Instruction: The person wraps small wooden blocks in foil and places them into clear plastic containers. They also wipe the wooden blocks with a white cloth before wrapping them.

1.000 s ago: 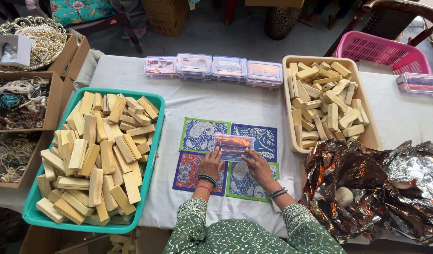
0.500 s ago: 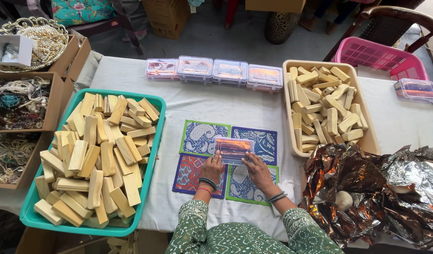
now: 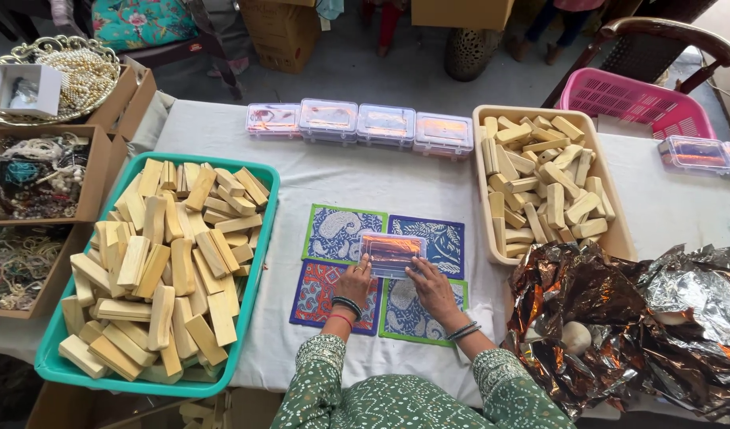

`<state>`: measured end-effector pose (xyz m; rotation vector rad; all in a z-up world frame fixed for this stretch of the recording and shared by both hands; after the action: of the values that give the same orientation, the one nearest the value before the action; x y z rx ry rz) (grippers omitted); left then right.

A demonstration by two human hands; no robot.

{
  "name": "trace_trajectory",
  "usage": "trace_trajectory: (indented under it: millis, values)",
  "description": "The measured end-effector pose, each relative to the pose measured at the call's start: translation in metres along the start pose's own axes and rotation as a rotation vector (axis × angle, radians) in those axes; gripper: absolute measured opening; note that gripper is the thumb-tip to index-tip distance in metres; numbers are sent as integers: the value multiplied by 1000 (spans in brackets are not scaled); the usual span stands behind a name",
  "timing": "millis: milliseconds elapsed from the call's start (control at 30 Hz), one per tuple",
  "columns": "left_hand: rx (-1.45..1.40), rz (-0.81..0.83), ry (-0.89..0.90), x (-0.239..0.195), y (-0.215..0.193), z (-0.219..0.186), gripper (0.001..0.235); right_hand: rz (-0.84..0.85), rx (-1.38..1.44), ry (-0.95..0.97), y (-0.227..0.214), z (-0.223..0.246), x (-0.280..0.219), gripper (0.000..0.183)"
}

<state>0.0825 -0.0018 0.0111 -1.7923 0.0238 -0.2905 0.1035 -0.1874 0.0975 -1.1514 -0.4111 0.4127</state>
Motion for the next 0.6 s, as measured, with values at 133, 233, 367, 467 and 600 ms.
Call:
trace_trajectory:
  millis: [133, 233, 367, 467, 600]
  values:
    - [58, -13, 44, 4, 11, 4, 46, 20, -71, -12, 2, 1, -1, 57]
    - [79, 11, 82, 3, 5, 4, 45, 8, -46, -14, 5, 1, -2, 55]
    - [-104, -2, 54, 4, -19, 3, 53, 10, -45, -15, 2, 0, 0, 57]
    - [-137, 9, 14, 5, -20, 4, 55, 28, -44, -11, 5, -1, 0, 57]
    - [-16, -30, 37, 5, -11, 0, 56, 39, -37, -1, 5, 0, 1, 57]
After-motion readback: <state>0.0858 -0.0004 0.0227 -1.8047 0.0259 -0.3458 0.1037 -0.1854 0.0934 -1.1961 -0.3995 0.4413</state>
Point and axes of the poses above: each hand's wrist, its own x-axis towards the middle knuckle, its own y-axis out of the palm, z = x × y, the point moved 8 cm from there along x, towards the middle knuckle, and after that the axes turned 4 degrees about y, right-handed, at the moved point
